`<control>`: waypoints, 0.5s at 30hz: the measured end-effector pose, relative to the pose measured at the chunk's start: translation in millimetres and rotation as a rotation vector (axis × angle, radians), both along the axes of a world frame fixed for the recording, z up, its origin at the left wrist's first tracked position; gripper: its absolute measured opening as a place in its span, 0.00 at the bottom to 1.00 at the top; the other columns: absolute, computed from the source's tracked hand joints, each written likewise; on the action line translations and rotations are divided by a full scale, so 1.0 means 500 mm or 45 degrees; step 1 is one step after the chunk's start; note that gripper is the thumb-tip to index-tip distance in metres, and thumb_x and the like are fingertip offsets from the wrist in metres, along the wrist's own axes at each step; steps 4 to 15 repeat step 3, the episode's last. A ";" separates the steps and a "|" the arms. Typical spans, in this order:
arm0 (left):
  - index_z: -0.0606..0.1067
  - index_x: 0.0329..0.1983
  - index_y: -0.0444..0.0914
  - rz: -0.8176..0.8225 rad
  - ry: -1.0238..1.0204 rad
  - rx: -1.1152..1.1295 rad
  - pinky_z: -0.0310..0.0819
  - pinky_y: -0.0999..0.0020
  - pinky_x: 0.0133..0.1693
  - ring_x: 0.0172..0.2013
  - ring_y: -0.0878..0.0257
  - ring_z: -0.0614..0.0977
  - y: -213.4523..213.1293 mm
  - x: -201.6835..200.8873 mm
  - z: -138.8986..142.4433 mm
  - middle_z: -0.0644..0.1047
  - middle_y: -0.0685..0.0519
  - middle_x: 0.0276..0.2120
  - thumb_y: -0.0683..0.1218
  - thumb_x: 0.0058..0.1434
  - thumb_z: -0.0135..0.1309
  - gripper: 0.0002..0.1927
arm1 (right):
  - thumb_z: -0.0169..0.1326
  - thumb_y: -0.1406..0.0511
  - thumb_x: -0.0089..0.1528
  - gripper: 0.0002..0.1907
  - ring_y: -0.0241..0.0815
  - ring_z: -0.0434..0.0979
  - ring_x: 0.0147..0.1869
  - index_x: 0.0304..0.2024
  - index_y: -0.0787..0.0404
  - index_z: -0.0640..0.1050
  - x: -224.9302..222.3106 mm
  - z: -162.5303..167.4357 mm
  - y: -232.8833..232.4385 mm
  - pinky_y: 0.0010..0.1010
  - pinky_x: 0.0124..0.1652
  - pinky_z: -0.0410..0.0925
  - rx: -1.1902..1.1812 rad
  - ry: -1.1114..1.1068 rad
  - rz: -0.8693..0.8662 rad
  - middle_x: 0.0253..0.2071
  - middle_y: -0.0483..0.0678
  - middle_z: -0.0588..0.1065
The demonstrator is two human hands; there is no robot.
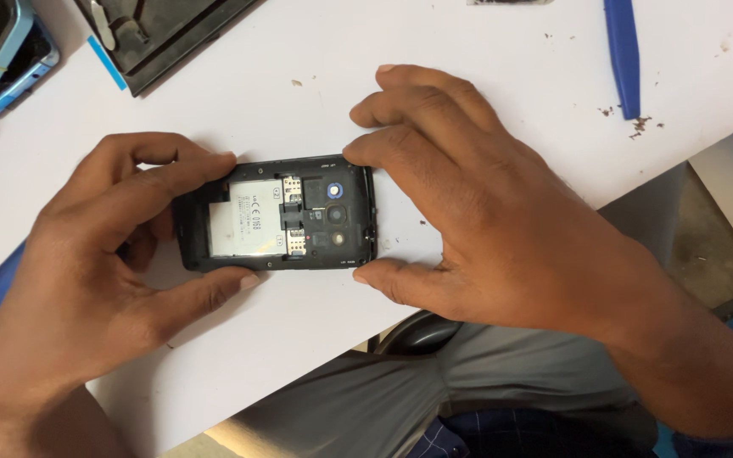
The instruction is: The person assembles a smartphone by inserting a battery into the chassis, attaching the back cover, and then connecting the motherboard to the screen assembly. The person handles the battery, back cover, screen, and motherboard, and places the assembled unit on the desk.
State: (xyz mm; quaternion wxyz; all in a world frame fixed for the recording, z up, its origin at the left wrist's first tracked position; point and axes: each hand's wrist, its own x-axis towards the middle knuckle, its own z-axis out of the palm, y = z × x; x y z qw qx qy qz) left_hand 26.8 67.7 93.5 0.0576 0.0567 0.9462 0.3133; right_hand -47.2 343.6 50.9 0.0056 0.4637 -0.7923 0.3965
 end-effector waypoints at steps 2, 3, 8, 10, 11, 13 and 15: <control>0.77 0.60 0.39 0.003 -0.010 -0.019 0.67 0.76 0.29 0.33 0.71 0.73 0.000 -0.001 -0.001 0.73 0.53 0.52 0.45 0.38 0.74 0.40 | 0.73 0.59 0.50 0.37 0.63 0.58 0.75 0.55 0.67 0.72 0.000 -0.001 -0.001 0.53 0.66 0.64 -0.001 -0.006 -0.006 0.62 0.57 0.67; 0.77 0.60 0.39 0.005 -0.012 -0.027 0.67 0.76 0.29 0.33 0.71 0.74 -0.001 0.000 -0.001 0.73 0.52 0.52 0.45 0.38 0.75 0.40 | 0.73 0.59 0.50 0.37 0.63 0.58 0.76 0.55 0.67 0.72 0.001 0.000 -0.001 0.53 0.66 0.64 0.002 -0.006 -0.010 0.62 0.58 0.67; 0.77 0.60 0.39 0.005 -0.012 -0.027 0.67 0.76 0.29 0.33 0.71 0.74 -0.001 0.000 -0.001 0.73 0.52 0.52 0.45 0.38 0.75 0.40 | 0.73 0.59 0.50 0.37 0.63 0.58 0.76 0.55 0.67 0.72 0.001 0.000 -0.001 0.53 0.66 0.64 0.002 -0.006 -0.010 0.62 0.58 0.67; 0.77 0.60 0.39 0.005 -0.012 -0.027 0.67 0.76 0.29 0.33 0.71 0.74 -0.001 0.000 -0.001 0.73 0.52 0.52 0.45 0.38 0.75 0.40 | 0.73 0.59 0.50 0.37 0.63 0.58 0.76 0.55 0.67 0.72 0.001 0.000 -0.001 0.53 0.66 0.64 0.002 -0.006 -0.010 0.62 0.58 0.67; 0.77 0.60 0.39 0.005 -0.012 -0.027 0.67 0.76 0.29 0.33 0.71 0.74 -0.001 0.000 -0.001 0.73 0.52 0.52 0.45 0.38 0.75 0.40 | 0.73 0.59 0.50 0.37 0.63 0.58 0.76 0.55 0.67 0.72 0.001 0.000 -0.001 0.53 0.66 0.64 0.002 -0.006 -0.010 0.62 0.58 0.67; 0.77 0.60 0.39 0.005 -0.012 -0.027 0.67 0.76 0.29 0.33 0.71 0.74 -0.001 0.000 -0.001 0.73 0.52 0.52 0.45 0.38 0.75 0.40 | 0.73 0.59 0.50 0.37 0.63 0.58 0.76 0.55 0.67 0.72 0.001 0.000 -0.001 0.53 0.66 0.64 0.002 -0.006 -0.010 0.62 0.58 0.67; 0.77 0.60 0.39 0.005 -0.012 -0.027 0.67 0.76 0.29 0.33 0.71 0.74 -0.001 0.000 -0.001 0.73 0.52 0.52 0.45 0.38 0.75 0.40 | 0.73 0.59 0.50 0.37 0.63 0.58 0.76 0.55 0.67 0.72 0.001 0.000 -0.001 0.53 0.66 0.64 0.002 -0.006 -0.010 0.62 0.58 0.67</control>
